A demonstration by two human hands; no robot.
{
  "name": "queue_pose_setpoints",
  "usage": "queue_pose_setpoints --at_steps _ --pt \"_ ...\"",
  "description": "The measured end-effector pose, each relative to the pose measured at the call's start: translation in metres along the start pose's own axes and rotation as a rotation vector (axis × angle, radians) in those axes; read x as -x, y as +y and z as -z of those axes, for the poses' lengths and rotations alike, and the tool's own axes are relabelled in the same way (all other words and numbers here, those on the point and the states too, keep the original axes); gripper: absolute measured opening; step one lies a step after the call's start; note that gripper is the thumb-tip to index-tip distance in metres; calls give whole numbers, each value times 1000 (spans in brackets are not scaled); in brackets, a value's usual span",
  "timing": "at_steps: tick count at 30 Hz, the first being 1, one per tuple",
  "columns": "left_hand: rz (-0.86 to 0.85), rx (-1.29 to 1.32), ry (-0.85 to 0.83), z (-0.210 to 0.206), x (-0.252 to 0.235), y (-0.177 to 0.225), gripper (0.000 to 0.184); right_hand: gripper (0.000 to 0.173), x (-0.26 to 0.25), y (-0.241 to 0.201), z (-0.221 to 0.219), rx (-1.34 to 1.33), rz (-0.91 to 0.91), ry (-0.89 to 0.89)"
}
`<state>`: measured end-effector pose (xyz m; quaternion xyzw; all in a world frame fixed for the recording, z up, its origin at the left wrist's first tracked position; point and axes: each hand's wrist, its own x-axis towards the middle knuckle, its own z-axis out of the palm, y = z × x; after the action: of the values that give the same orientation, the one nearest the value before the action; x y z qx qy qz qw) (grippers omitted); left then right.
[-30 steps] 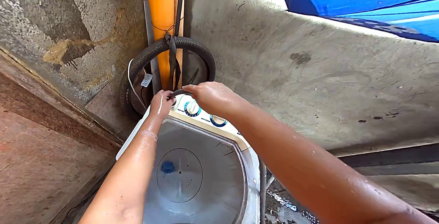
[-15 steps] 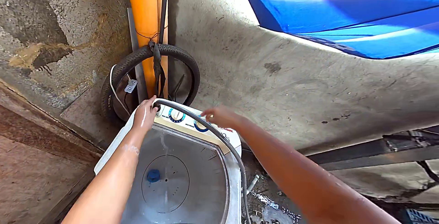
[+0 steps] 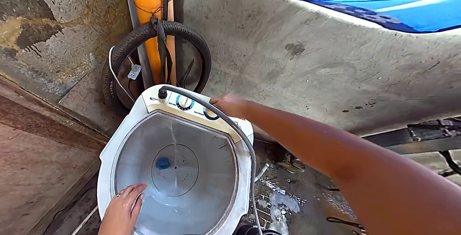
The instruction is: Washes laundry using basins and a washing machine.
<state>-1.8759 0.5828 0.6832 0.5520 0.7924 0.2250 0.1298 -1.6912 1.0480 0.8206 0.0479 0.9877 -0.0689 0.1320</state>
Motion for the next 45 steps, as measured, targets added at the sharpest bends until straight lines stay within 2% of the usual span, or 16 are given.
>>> queue_pose_setpoints --at_steps 5,7,10,11,13,16,18,22,25,29,31,35,40,42,43,45 --pt "-4 -153 103 -12 8 2 37 30 -6 1 17 89 22 -75" --pt "0 -157 123 -16 8 2 38 32 -5 3 19 5 -75 29" --pt "2 -168 122 -15 8 0 38 31 11 -20 24 -554 -251 310" --pt "7 -177 115 -15 8 0 38 35 18 -33 24 -737 -298 333" --pt "13 -193 107 -16 8 0 38 47 30 -57 14 -862 -324 306" --pt "16 -190 112 -14 7 2 36 49 31 -71 -10 -663 -301 381" --pt "19 -193 111 -14 7 1 34 46 21 -68 -8 -518 -322 450" --pt "21 -203 110 -13 8 -1 33 43 2 -64 47 -352 -376 473" --pt "17 -201 83 -13 8 -2 32 42 -3 -70 90 -273 -325 459" --pt "13 -199 74 -12 9 -1 31 41 23 -102 131 -207 -239 414" --pt "19 -193 72 -10 8 1 30 40 48 -127 135 -204 -171 344" --pt "44 -172 49 -7 7 4 30 38 60 -169 73 -256 -79 140" --pt "49 -176 30 -3 6 3 34 40 0 -218 -51 -382 -87 -116" --pt "51 -188 11 -1 4 5 38 44 -14 -237 -87 -461 -77 -220" --pt "64 -208 -14 -1 2 9 43 47 -16 -243 -98 -482 -55 -267" --pt "115 -210 -114 -2 -8 26 67 59 -14 -243 -113 -503 -33 -344"
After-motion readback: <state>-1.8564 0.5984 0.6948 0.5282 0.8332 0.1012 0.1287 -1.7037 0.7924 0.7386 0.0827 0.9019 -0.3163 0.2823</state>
